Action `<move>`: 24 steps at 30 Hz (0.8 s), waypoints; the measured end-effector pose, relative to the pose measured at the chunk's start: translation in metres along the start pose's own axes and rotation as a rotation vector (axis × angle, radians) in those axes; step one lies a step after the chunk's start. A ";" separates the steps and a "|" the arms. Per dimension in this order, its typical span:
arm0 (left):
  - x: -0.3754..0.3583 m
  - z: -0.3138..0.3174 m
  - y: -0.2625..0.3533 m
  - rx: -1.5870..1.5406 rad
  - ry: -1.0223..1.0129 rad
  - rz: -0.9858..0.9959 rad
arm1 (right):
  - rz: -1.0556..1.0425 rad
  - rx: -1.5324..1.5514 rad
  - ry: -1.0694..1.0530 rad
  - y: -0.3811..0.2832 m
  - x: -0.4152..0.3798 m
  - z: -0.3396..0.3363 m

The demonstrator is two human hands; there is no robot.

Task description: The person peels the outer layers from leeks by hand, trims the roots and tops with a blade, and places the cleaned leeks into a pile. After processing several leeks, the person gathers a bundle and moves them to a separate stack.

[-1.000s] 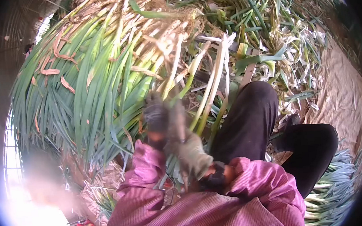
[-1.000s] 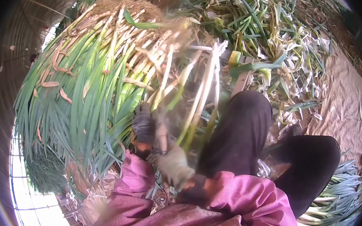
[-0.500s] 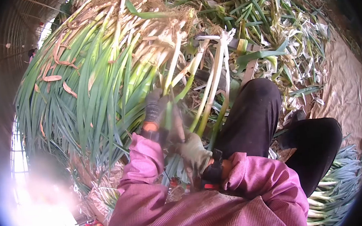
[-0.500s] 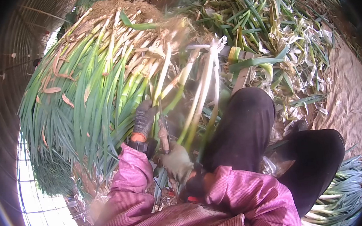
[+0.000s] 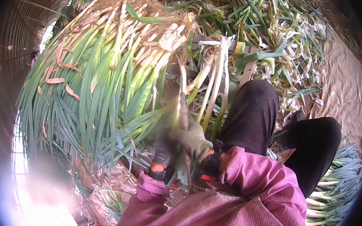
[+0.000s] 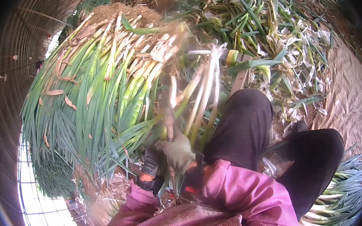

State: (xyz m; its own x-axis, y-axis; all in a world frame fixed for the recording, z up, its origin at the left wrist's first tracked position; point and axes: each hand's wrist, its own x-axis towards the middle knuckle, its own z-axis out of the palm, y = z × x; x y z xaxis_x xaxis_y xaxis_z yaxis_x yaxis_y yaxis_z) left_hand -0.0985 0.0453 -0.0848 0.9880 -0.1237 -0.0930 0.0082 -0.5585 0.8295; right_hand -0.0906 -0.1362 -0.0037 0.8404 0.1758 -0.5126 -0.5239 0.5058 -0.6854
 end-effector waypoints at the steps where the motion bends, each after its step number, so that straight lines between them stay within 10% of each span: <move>1: -0.002 -0.002 -0.009 -0.038 -0.020 -0.016 | -0.013 -0.051 0.027 0.005 -0.005 -0.001; 11: 0.004 -0.026 -0.048 0.444 -0.197 -0.011 | 0.110 -0.020 0.061 -0.022 0.002 0.000; 13: 0.001 -0.037 -0.018 0.686 -0.332 0.235 | 0.144 -0.050 0.035 -0.032 0.000 0.001; 15: -0.003 -0.018 -0.048 0.321 -0.076 0.105 | -0.036 -0.019 -0.002 0.005 0.011 -0.001; 18: 0.010 -0.024 0.032 0.300 -0.068 0.184 | 0.087 -0.243 -0.010 -0.005 -0.021 -0.003; 24: 0.088 0.001 0.152 0.329 -0.163 0.497 | -0.308 -0.017 0.130 0.005 -0.036 -0.002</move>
State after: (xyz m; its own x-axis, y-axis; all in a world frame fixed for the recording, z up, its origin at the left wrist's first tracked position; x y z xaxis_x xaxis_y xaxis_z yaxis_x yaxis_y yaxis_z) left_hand -0.0105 -0.0509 0.0327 0.8247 -0.5434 0.1568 -0.5212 -0.6224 0.5839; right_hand -0.1242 -0.1418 0.0101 0.9355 -0.0934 -0.3408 -0.2508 0.5037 -0.8266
